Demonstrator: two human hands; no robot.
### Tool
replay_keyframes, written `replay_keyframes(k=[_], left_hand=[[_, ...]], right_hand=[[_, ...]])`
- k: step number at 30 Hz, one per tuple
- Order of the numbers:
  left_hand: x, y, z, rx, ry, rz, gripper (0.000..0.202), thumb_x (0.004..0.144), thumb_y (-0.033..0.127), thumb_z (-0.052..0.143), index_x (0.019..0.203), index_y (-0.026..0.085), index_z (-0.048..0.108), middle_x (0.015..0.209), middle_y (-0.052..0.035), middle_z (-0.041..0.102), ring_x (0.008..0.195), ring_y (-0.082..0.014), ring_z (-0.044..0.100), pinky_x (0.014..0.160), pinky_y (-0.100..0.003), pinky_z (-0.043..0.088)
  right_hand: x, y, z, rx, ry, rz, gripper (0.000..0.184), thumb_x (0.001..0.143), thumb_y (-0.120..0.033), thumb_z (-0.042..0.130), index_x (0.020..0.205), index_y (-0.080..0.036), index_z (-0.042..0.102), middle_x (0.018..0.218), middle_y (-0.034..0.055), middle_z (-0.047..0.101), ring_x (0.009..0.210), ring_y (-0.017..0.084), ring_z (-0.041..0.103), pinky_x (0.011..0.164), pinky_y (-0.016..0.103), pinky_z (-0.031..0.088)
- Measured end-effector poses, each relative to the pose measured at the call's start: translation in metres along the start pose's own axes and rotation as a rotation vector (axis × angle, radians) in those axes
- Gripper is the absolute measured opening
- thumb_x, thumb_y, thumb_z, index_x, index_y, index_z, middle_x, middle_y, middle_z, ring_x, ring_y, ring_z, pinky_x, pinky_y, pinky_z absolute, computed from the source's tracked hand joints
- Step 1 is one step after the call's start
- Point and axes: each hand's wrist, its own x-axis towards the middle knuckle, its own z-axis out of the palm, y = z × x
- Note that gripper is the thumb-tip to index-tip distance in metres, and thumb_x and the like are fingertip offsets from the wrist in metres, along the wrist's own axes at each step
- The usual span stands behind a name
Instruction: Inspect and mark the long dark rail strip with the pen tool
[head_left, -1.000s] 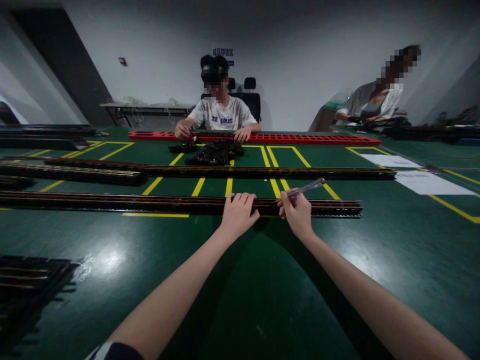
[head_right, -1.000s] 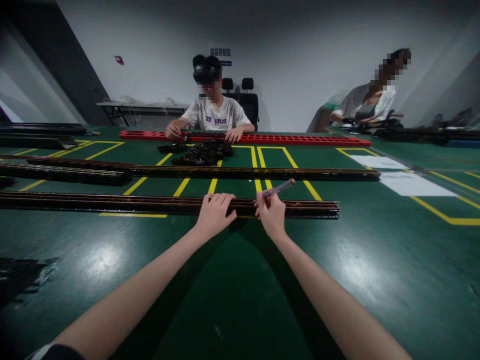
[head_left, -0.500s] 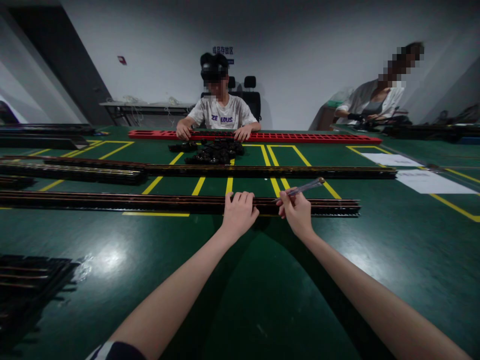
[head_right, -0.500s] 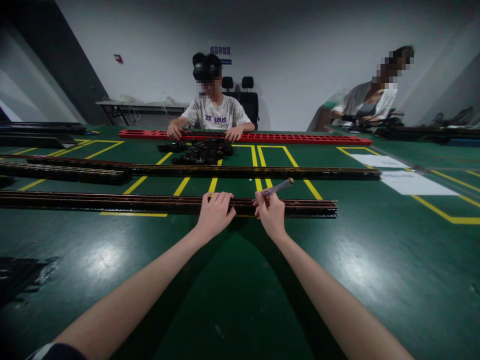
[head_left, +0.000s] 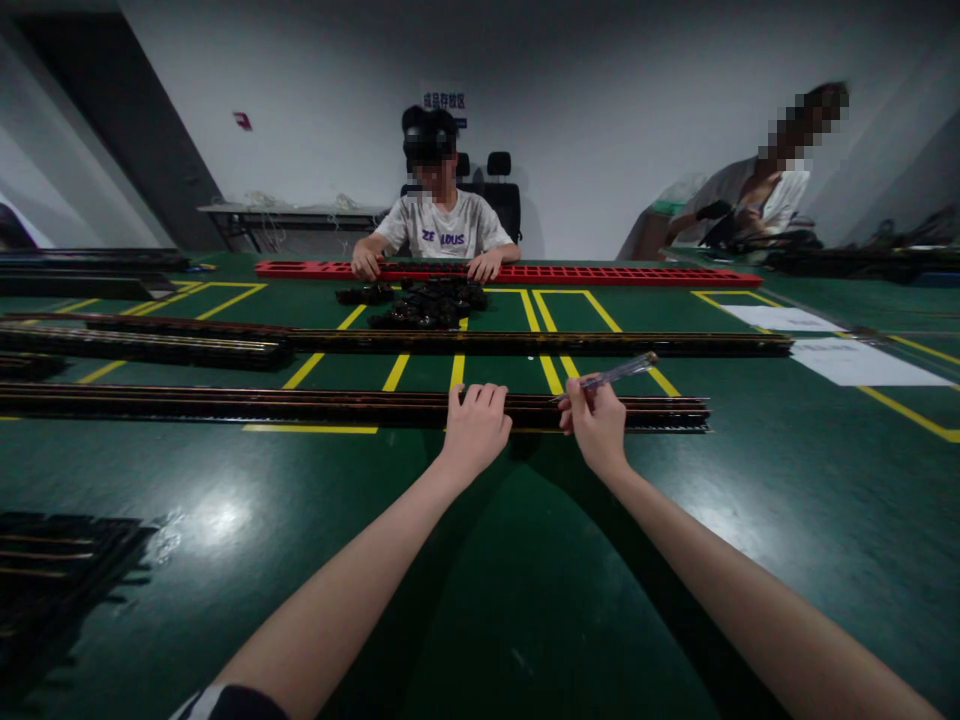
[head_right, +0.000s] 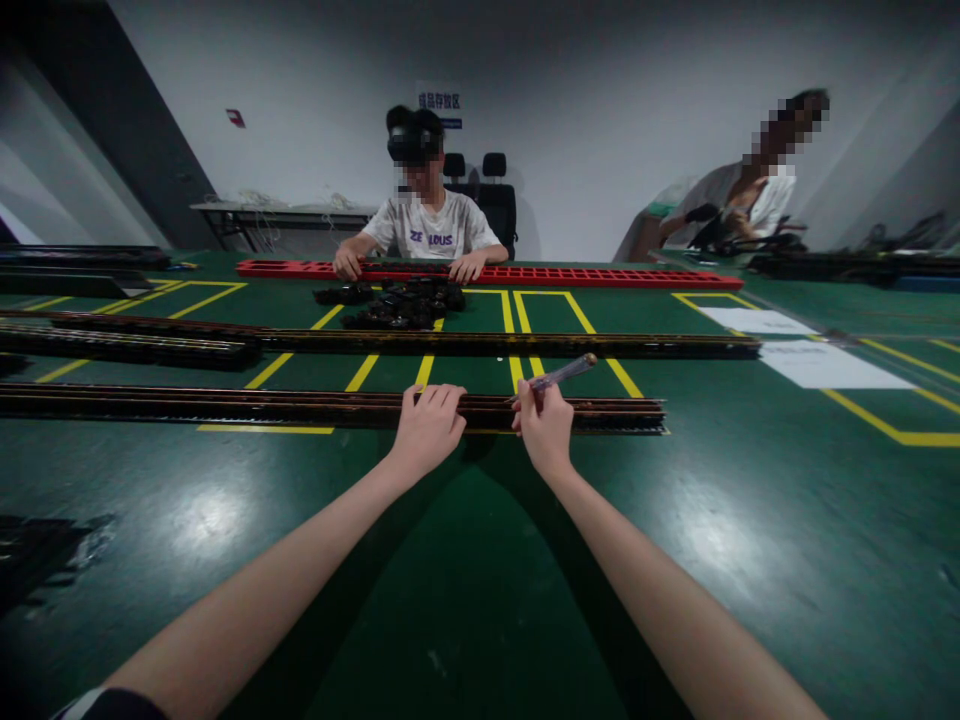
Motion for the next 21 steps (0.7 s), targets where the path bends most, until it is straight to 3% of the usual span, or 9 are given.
replay_keyframes(k=[5, 21], left_hand=[[-0.0003, -0.0006, 0.0004, -0.011, -0.006, 0.003, 0.034, 0.089, 0.022, 0.037, 0.114, 0.015, 0.060, 0.116, -0.0097, 0.065, 0.108, -0.0237, 0.057, 0.102, -0.049, 0.034], [-0.0006, -0.0001, 0.0002, 0.033, 0.005, 0.013, 0.037, 0.088, 0.017, 0.036, 0.117, 0.016, 0.059, 0.117, -0.0092, 0.065, 0.109, -0.0237, 0.057, 0.102, -0.049, 0.036]], right_hand=[[0.0006, 0.0014, -0.0007, -0.032, -0.079, -0.035, 0.036, 0.082, -0.055, 0.054, 0.079, -0.019, 0.049, 0.060, -0.0011, 0.059, 0.035, 0.007, 0.047, 0.032, 0.019, 0.037], [-0.0007, -0.0022, 0.0005, 0.012, -0.066, -0.017, 0.037, 0.082, -0.056, 0.054, 0.079, -0.019, 0.049, 0.061, -0.0010, 0.060, 0.036, 0.008, 0.050, 0.032, 0.019, 0.040]])
